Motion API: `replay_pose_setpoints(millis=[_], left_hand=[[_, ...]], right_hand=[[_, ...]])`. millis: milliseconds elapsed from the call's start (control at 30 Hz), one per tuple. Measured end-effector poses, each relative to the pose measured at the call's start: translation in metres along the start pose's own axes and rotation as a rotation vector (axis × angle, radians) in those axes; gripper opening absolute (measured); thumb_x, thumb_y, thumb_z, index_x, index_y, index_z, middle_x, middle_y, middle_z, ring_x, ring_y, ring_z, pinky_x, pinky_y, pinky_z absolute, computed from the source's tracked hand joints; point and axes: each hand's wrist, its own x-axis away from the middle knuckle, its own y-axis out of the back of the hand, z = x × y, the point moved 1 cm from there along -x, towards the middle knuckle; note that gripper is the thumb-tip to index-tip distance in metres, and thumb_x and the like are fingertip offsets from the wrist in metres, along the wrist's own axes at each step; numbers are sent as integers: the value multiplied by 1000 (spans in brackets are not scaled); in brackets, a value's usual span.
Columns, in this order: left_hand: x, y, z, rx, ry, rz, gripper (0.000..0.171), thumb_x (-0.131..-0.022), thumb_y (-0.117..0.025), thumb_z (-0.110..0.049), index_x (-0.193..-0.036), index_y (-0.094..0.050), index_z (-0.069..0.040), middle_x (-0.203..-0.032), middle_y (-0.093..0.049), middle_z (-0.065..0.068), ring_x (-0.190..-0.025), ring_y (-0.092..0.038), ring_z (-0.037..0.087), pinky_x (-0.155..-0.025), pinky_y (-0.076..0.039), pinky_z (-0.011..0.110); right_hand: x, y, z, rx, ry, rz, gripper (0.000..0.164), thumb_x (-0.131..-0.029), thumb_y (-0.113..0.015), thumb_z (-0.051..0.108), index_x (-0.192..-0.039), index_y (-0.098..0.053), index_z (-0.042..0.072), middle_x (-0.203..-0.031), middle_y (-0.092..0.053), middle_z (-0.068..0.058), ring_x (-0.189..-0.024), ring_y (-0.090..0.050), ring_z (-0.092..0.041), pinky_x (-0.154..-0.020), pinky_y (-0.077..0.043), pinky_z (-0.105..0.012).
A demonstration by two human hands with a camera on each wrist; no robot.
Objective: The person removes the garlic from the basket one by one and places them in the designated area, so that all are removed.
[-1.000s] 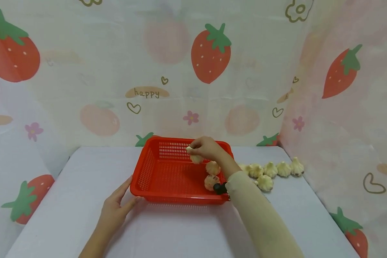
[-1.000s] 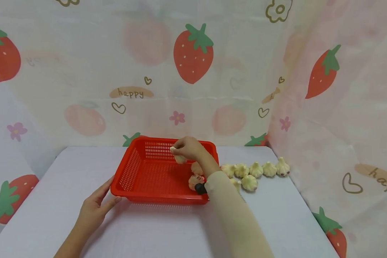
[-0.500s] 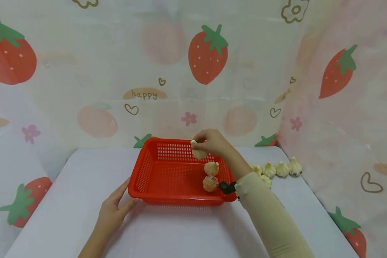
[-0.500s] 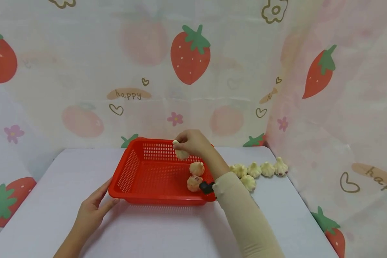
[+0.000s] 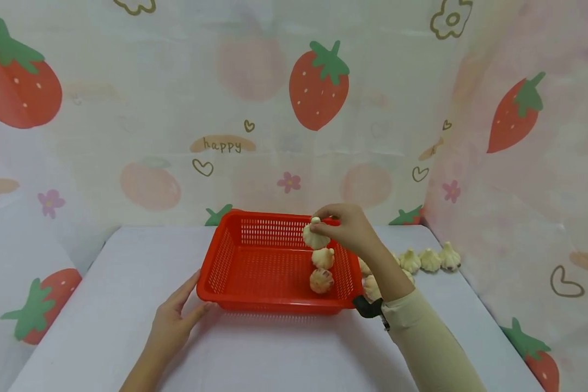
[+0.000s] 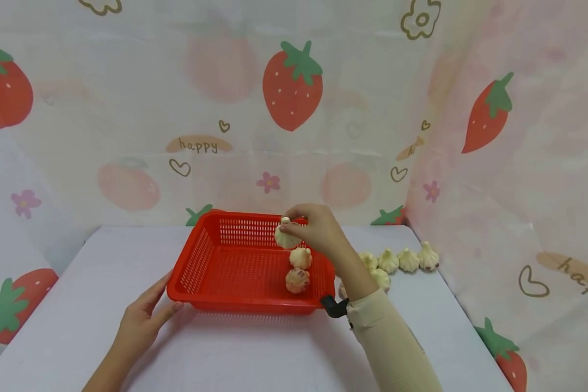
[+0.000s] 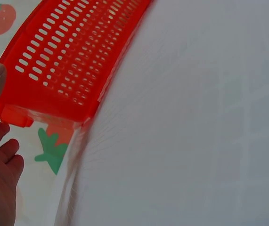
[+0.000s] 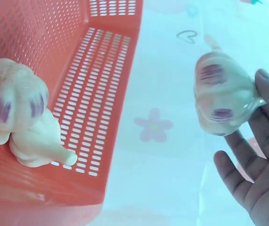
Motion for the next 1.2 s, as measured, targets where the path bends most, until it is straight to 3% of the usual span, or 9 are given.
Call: replay_pose_setpoints(millis=[133, 333, 467, 633, 867, 1067, 1200], left_hand=[[0, 0, 0, -8, 3, 2, 76, -91, -80, -29, -157, -43, -29, -156, -50, -2, -143, -40, -2, -104, -27, 1], [0, 1, 1, -14, 9, 7, 75, -91, -79, -33, -157, -43, -30, -156, -50, -2, -143, -39, -3, -105, -27, 1], [-1, 2, 1, -21, 20, 14, 75, -92, -78, -35, -157, -42, -31, -157, -49, -3, -143, -39, -2, -104, -27, 2], [-1, 2, 2, -24, 11, 8, 75, -91, -79, -33, -157, -43, -31, -156, -50, -3, -142, -38, -6, -105, -27, 1], [1, 0, 2, -9, 2, 2, 75, -91, -79, -30, -157, -44, -30, -156, -50, -2, -140, -36, -11, -106, -26, 0], [2, 1, 1, -26, 25, 8, 75, -91, -78, -33, -157, -43, -31, -157, -49, -2, -140, -35, -12, -105, -25, 0], [1, 0, 0, -31, 23, 14, 75, -92, -78, -34, -157, -42, -31, -158, -48, -2, -141, -36, -9, -105, -25, 0]], right_hand=[[18, 6, -1, -33, 16, -82, 14, -89, -83, 28, -100, -80, 20, -104, -76, 5, -106, -66, -20, -97, -55, -45], [44, 12, -11, -30, 69, -229, 15, -88, -83, 21, -102, -78, 17, -100, -75, 2, -96, -62, -18, -88, -52, -31], [60, 17, -16, -23, 101, -295, 17, -87, -83, 14, -103, -77, 15, -102, -74, 1, -101, -61, -14, -93, -48, -24], [77, 23, -22, -44, 131, -342, 22, -85, -83, 6, -104, -77, 13, -105, -75, -1, -103, -62, -13, -93, -48, -20], [97, 32, -36, 14, 148, -429, 22, -83, -83, -1, -101, -77, 9, -103, -74, -5, -100, -60, -5, -89, -47, -16], [110, 47, -25, 13, 116, -470, 21, -83, -80, -6, -102, -76, -1, -103, -74, -16, -102, -60, -1, -92, -45, -14], [117, 57, -34, 22, 88, -507, 21, -82, -80, -8, -103, -76, -3, -103, -74, -18, -104, -59, 2, -93, -45, -13]])
